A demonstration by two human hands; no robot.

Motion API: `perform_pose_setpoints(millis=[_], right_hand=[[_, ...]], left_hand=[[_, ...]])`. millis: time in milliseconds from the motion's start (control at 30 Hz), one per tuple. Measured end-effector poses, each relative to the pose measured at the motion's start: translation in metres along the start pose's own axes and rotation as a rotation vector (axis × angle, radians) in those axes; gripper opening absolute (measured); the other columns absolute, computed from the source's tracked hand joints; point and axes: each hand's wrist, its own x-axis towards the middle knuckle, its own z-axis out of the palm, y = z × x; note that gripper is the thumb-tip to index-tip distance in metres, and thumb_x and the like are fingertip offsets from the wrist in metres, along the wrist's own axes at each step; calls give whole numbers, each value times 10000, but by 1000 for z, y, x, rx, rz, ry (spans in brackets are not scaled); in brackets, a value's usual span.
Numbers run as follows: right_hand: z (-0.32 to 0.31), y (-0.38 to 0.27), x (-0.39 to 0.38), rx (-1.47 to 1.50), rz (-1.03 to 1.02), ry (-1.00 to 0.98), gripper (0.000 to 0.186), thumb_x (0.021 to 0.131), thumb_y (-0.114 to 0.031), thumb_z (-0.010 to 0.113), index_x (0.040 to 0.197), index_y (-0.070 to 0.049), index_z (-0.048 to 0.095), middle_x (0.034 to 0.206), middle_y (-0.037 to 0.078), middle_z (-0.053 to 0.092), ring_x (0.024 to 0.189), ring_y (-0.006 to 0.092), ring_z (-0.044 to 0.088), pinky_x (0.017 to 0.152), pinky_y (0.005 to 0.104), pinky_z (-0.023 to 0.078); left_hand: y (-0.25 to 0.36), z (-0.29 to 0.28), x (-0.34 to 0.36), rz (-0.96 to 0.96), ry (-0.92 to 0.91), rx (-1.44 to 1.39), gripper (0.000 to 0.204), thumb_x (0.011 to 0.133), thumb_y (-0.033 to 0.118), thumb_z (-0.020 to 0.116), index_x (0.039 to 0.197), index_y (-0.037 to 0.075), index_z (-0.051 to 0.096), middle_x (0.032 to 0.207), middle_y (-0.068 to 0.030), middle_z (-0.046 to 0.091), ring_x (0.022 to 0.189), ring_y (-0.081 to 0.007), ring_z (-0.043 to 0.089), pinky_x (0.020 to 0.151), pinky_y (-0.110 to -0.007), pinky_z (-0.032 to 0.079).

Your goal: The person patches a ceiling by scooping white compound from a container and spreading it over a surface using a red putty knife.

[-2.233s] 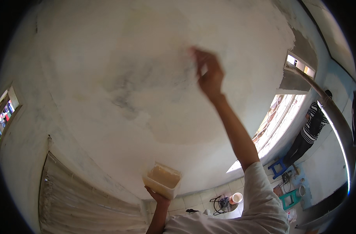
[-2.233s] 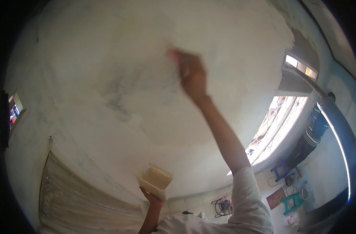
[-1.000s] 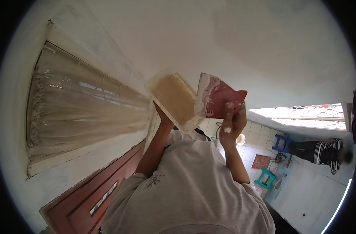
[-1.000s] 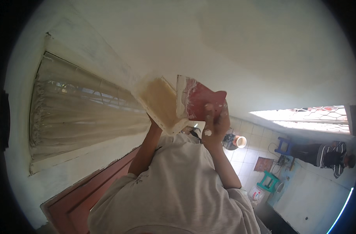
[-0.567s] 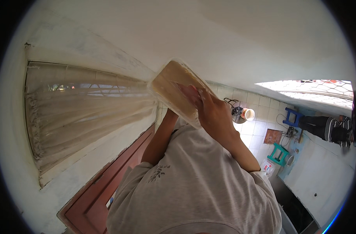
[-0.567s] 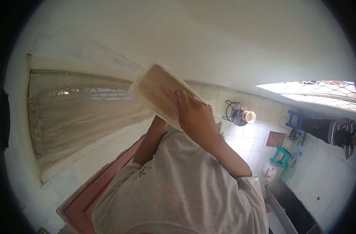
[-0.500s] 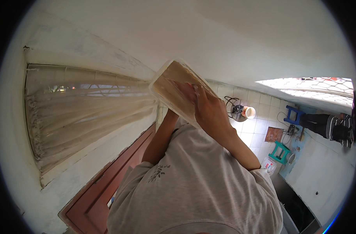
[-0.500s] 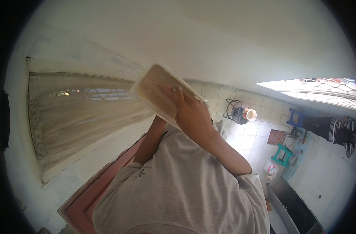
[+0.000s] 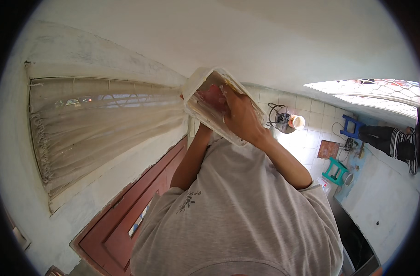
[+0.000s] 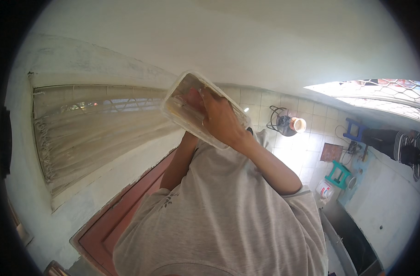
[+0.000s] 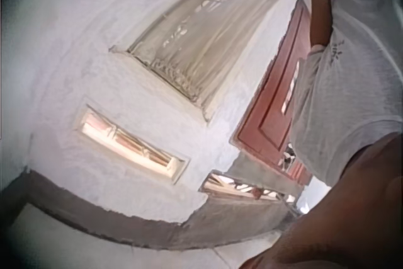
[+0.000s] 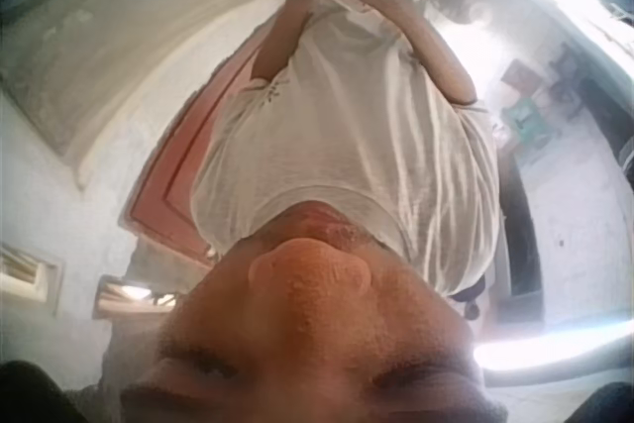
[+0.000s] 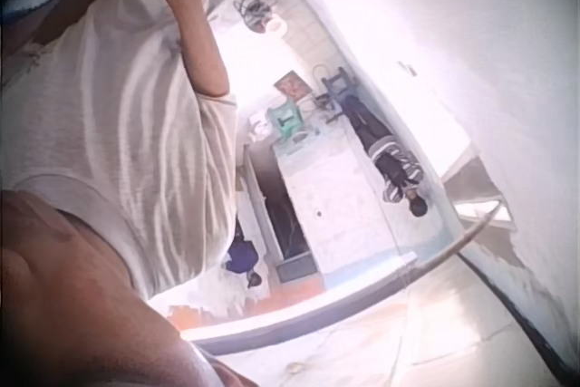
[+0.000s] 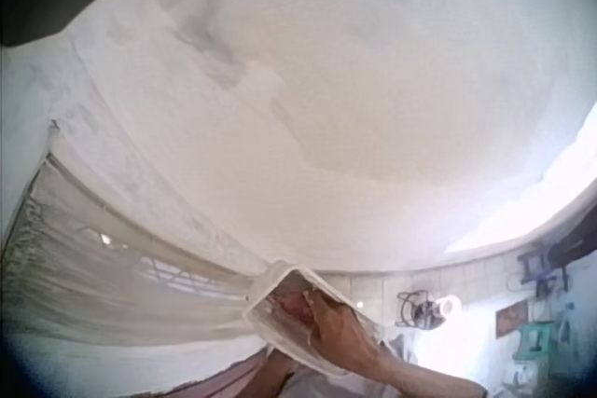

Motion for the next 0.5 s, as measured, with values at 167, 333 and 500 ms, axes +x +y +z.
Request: perform_pose_setpoints(millis=[167,333,500], right_hand=[[-5,2,-8,58,36,-16,479,775,134,531,1252,89,527,970,281,684,905,451,669,802,475,535],[-7,2,-14,107,13,13,417,821,128,542,1237,95,543,989,278,691,904,419,696,797,455,553],[-14,-2,-17,98,34,-43,415,826,140,532,1239,105,540,998,292,690,923,411,707,785,441,568]], left_hand=[[-2,-4,-5,0,8,14,737,994,672,350,1494,132,382,1448,-100,483,1305,-273,493,1097,-443,435],[-1,-6,-8,11,19,25,748,988,682,350,1491,130,384,1445,-104,483,1302,-276,493,1098,-446,433],[-1,-8,-11,28,30,26,759,982,693,349,1488,129,386,1443,-107,483,1298,-280,494,1099,-449,432]])
